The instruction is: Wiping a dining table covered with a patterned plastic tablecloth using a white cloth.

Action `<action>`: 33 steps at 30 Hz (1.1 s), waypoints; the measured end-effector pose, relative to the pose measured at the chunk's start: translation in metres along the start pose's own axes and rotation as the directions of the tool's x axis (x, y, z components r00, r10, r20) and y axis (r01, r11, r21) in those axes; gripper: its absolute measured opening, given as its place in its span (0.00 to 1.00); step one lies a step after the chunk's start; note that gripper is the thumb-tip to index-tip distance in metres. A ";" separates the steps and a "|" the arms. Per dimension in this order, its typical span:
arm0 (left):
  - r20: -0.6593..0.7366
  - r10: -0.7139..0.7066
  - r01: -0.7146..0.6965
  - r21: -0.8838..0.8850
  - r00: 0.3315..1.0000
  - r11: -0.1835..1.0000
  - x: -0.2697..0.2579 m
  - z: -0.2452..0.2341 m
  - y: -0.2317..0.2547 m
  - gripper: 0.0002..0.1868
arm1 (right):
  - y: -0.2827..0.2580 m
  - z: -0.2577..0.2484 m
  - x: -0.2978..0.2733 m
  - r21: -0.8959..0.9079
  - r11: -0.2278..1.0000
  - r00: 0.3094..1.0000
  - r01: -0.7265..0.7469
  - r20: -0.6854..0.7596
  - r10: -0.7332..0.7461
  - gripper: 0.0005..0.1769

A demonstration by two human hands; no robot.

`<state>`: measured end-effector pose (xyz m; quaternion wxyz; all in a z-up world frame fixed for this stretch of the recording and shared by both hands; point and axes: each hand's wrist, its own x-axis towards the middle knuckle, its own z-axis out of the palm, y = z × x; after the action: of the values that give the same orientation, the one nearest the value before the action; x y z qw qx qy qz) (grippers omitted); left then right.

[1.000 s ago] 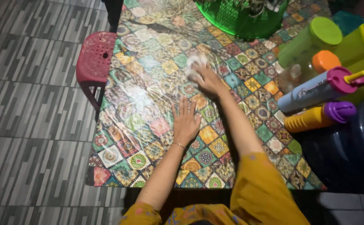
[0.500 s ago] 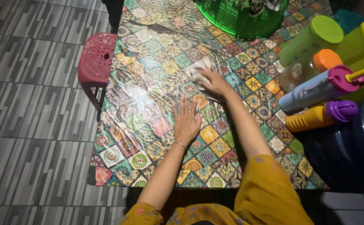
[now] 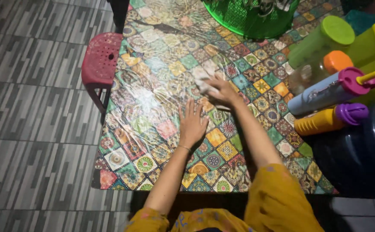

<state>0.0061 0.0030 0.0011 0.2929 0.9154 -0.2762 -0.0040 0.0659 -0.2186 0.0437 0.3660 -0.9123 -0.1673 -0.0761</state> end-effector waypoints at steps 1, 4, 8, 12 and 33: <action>-0.004 0.005 -0.005 0.003 1.000 1.000 0.005 0.005 -0.012 0.35 | 0.013 -0.002 -0.003 -0.002 1.000 1.000 0.003 -0.005 -0.003 0.19; -0.006 -0.046 0.042 -0.307 0.999 0.951 0.015 -0.001 -0.046 0.32 | 0.037 0.004 0.001 0.007 0.925 0.924 -0.381 -0.020 0.381 0.25; -0.119 -0.155 0.130 -0.195 0.981 0.972 0.034 -0.045 -0.095 0.31 | 0.041 0.041 0.040 -0.252 0.910 0.917 -0.331 -0.314 0.246 0.27; -0.192 -0.115 0.157 0.218 0.975 0.963 0.047 -0.066 -0.130 0.31 | 0.053 0.055 0.036 -0.216 0.972 0.969 -0.092 -0.244 0.037 0.31; -0.316 -0.058 0.143 0.251 0.947 0.957 0.049 -0.059 -0.136 0.29 | 0.028 0.024 0.010 -0.073 0.992 0.994 -0.107 -0.005 0.107 0.24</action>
<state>0.1258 0.1016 -0.0162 0.2034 0.9493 -0.1781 0.1603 0.0862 -0.2181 0.0110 0.3359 -0.9327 -0.1149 -0.0628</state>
